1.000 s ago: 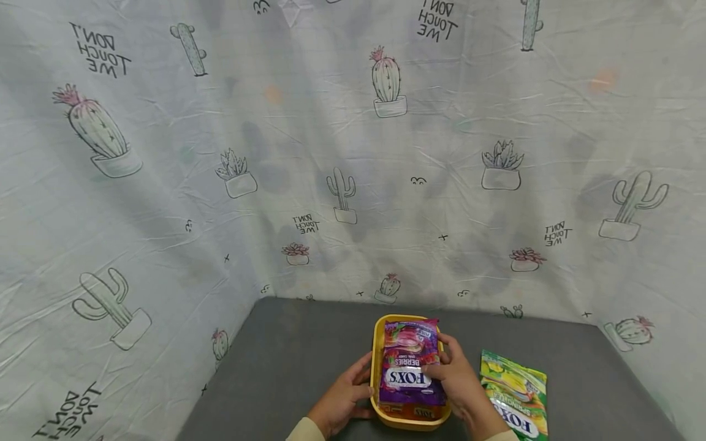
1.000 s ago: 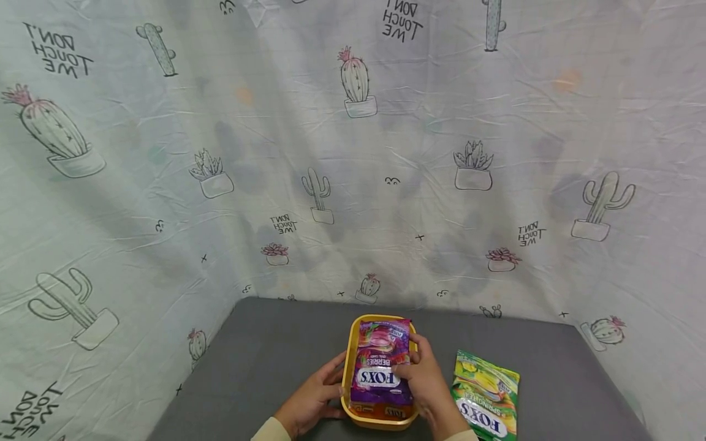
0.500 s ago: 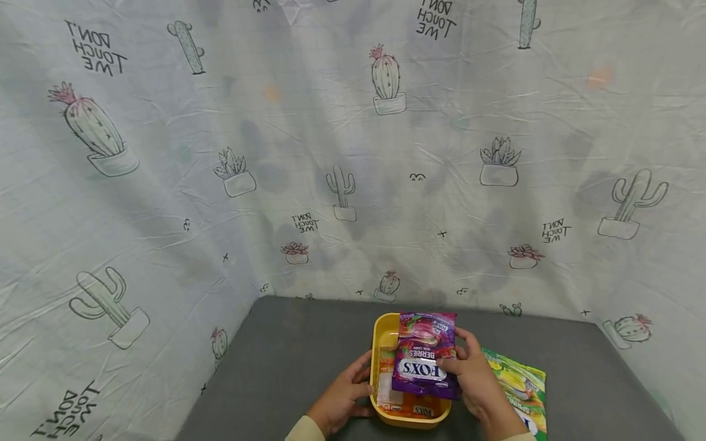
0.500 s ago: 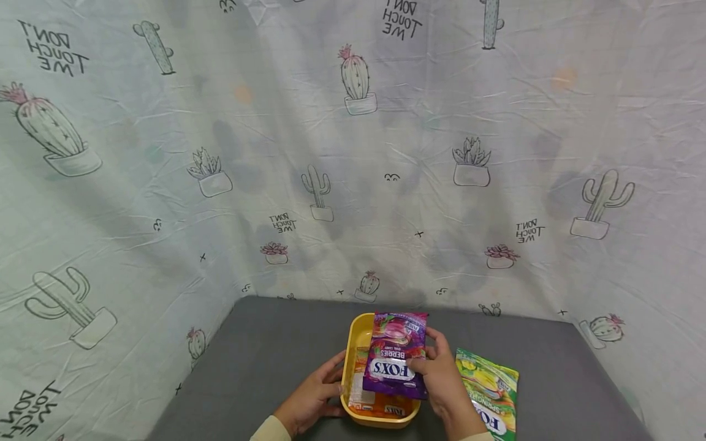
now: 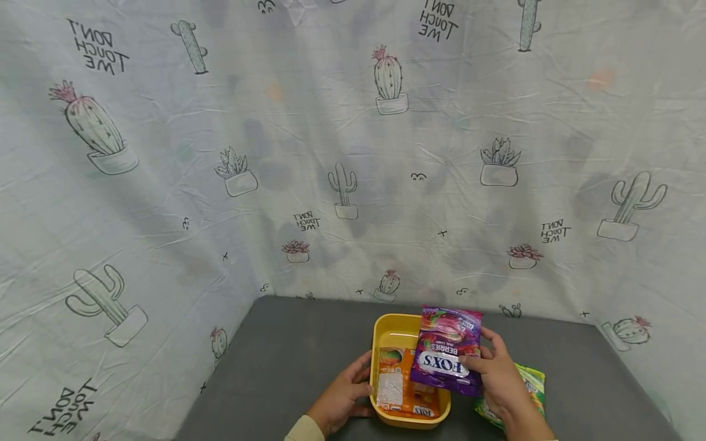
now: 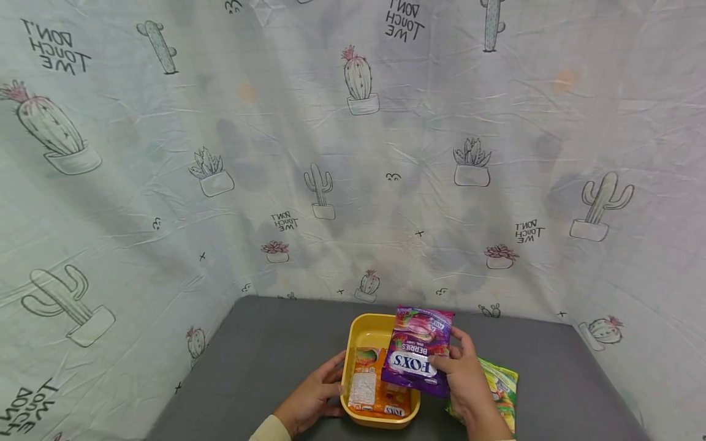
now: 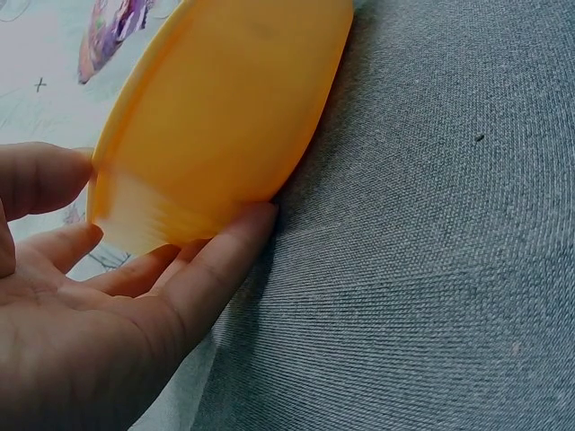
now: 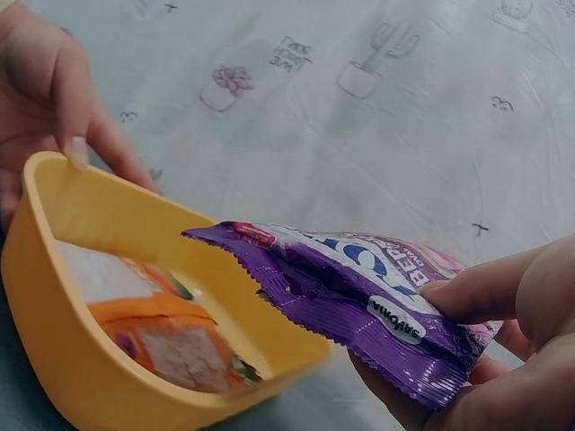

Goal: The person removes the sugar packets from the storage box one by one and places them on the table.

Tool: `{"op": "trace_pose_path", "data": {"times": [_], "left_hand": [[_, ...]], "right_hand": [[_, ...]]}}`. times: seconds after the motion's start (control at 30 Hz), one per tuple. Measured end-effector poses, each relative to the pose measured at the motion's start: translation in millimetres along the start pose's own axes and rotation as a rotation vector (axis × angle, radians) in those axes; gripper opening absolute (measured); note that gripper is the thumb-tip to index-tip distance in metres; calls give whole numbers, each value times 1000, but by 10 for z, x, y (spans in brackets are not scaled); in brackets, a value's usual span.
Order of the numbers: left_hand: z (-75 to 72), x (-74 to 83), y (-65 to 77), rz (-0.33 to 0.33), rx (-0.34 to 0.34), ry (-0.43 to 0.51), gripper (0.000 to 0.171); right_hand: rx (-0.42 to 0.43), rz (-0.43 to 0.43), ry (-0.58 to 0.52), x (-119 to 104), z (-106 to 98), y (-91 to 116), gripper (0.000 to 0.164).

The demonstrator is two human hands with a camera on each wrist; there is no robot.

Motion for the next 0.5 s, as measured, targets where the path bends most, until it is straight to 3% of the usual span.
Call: {"op": "trace_pose_path", "data": {"times": [0.5], "left_hand": [[-24,-18,-6,0,-14,28,76]], "right_hand": [[39,23,-1,-35,-410,57,93]]}}
Point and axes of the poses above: each hand's wrist, its own y-axis away from the middle knuckle, its own z-axis out of the palm, x = y × z, the point moved 3 cm from there along -y, towards the middle knuckle, and after that the axes turned 1 degree about x, right-handed, at the moved point
